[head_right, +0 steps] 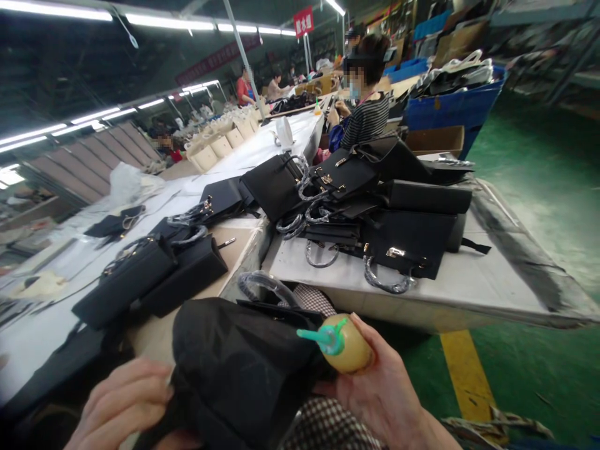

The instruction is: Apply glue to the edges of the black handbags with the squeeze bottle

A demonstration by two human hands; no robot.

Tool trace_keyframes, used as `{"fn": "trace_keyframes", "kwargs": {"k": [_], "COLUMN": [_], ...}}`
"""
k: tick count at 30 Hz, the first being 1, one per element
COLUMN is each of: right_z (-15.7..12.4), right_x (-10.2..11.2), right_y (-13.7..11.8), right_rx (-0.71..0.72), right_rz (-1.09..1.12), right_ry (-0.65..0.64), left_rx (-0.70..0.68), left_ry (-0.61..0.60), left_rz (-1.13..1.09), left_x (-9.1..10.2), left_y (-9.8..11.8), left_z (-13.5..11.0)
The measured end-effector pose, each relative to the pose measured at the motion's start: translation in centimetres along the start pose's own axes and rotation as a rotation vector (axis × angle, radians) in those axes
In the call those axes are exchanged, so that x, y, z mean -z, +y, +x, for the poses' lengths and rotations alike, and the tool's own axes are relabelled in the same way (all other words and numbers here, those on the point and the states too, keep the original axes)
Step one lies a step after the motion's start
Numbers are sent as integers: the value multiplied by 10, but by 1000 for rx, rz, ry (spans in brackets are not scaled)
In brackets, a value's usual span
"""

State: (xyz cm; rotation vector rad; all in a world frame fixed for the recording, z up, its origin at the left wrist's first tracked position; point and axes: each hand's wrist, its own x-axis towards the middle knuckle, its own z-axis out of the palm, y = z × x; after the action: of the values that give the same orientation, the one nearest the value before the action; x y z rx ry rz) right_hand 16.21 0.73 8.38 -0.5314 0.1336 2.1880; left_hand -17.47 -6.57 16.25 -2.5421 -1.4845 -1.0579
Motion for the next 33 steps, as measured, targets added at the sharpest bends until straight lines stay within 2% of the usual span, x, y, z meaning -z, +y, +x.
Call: {"fn": "trace_keyframes", "kwargs": {"k": [1, 3, 6, 8, 11, 13, 15, 20, 22, 25, 27, 28, 30, 33], "right_z": [1, 1, -1, -2, -3, -5, -7, -10, -8, -4, -1, 1, 3, 5], "right_x": [1, 3, 6, 6, 6, 6, 7, -1, -9, -16, -18, -18, -18, -23], "right_y": [-1, 0, 3, 5, 4, -2, -11, -39, -45, -49, -50, -50, -49, -46], "right_rx": [1, -4, -18, -14, -37, -72, -61, 55, 100, 173, 220, 242, 266, 292], "right_rz": [4, 11, -2, -16, -28, -32, -27, -13, 14, 23, 30, 45, 87, 130], "right_ry": [-4, -24, -92, -152, -219, -203, -129, 190, 272, 301, 314, 323, 331, 340], "left_rx": [-85, -180, -249, -256, -159, -78, -48, 51, 156, 326, 365, 341, 180, -207], "left_ry": [-25, -209, -492, -610, -611, -563, -507, -334, -373, -572, -697, -732, -744, -587], "left_rz": [47, 70, 30, -51, -197, -255, -252, -227, -320, -414, -429, -433, -439, -318], "left_x": [-5, -19, -50, -75, -107, -119, -124, -128, -131, -134, -134, -133, -133, -136], "left_y": [-1, -1, -3, -5, -8, -12, -19, -32, -31, -26, -25, -26, -31, -36], "left_z": [12, 41, 75, 86, 89, 87, 83, 81, 86, 100, 109, 112, 116, 115]}}
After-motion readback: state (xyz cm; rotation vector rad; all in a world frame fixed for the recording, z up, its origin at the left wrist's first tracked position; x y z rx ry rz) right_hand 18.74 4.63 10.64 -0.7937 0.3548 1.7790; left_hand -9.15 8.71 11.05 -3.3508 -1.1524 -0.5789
